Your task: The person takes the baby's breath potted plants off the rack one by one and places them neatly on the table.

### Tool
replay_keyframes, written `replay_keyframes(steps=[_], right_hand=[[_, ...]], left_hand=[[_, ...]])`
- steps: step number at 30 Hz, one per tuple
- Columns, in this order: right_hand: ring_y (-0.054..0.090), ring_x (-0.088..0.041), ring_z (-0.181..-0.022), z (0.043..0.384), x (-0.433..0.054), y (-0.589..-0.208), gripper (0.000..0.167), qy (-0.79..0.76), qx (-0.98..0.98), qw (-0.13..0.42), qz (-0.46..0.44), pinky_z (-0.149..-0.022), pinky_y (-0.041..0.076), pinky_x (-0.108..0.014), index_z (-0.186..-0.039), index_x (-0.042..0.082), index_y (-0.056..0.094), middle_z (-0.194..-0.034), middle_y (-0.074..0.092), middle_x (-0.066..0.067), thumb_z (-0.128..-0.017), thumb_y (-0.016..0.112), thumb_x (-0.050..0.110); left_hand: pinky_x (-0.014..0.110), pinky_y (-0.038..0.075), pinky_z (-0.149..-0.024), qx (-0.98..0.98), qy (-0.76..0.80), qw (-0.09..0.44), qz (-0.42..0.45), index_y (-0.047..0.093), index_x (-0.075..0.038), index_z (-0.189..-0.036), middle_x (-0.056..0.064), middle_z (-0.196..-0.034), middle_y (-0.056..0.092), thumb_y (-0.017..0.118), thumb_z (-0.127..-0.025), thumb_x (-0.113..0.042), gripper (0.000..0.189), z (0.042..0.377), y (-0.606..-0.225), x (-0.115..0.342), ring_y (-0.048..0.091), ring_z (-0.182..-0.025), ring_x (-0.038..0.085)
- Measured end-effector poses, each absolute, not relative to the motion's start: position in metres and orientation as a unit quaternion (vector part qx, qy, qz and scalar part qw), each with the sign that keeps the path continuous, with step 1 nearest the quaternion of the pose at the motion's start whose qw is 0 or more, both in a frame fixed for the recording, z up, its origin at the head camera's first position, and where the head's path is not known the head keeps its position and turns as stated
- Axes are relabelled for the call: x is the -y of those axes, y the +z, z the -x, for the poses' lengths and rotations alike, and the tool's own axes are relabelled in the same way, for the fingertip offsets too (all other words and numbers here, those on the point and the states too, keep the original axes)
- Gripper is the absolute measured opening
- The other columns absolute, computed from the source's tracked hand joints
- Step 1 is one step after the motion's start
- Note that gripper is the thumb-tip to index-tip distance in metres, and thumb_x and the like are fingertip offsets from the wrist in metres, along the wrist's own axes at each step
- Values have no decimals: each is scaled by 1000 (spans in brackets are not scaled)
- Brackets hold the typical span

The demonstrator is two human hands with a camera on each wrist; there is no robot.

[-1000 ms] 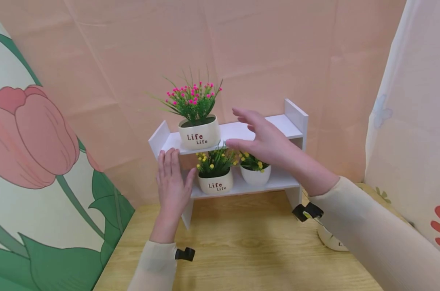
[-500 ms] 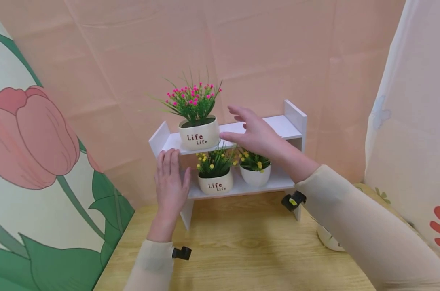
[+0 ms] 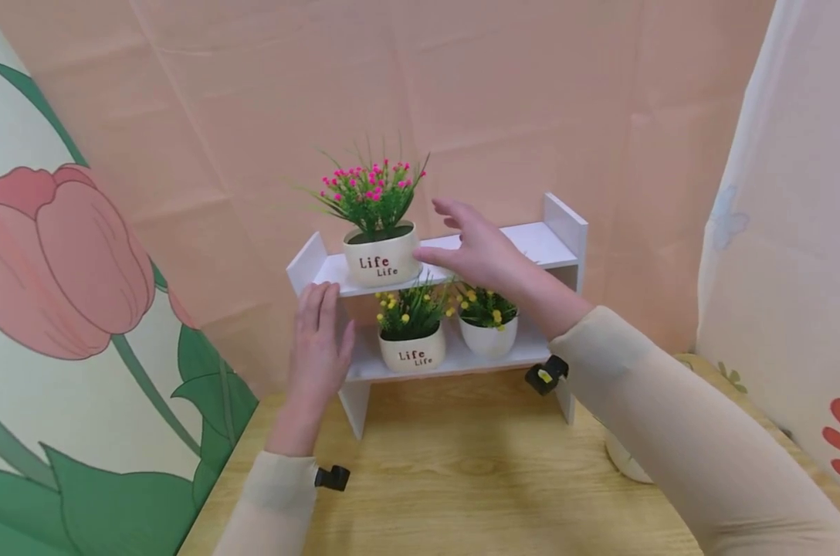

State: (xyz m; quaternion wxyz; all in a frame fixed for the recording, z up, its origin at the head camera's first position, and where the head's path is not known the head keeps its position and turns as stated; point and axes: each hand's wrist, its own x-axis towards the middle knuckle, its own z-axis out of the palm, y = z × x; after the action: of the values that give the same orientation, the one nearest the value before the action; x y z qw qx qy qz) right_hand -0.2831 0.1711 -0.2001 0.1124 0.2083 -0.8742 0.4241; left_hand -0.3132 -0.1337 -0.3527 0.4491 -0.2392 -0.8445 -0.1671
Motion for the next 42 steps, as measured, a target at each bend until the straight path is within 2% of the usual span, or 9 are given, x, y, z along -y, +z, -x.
replay_keyframes(steps=[2,10,29,42], right_hand=[[30,-37,-163,286,-169,-200,96,428,872,112,-208,-130,29,-59,-177,12,21,-181,26,-9,-105,78,40],[31,-36,-163,295,-159,-203,97,447,862,102,-218,-130,29,-56,-176,8,21,-180,27,-13,-105,79,38],[33,-38,-162,312,-142,-213,101,458,862,71,-206,-128,34,-56,-177,14,19,-180,27,-14,-103,80,45],[36,-40,-160,315,-134,-210,105,464,861,62,-199,-127,36,-59,-177,10,18,-179,30,-16,-102,81,45]], left_hand=[[59,35,-127,842,-178,449,241,39,-1,-164,19,-165,42,73,-106,-17,69,314,-353,131,32,-160,41],[60,41,-121,846,-193,453,203,39,-5,-162,15,-164,40,76,-103,-18,70,318,-357,121,30,-161,37],[62,42,-118,855,-194,443,186,37,-7,-161,14,-164,38,77,-103,-20,71,317,-363,118,28,-162,37],[62,40,-120,867,-184,429,173,33,-9,-162,13,-166,35,75,-105,-22,72,314,-358,117,23,-164,35]])
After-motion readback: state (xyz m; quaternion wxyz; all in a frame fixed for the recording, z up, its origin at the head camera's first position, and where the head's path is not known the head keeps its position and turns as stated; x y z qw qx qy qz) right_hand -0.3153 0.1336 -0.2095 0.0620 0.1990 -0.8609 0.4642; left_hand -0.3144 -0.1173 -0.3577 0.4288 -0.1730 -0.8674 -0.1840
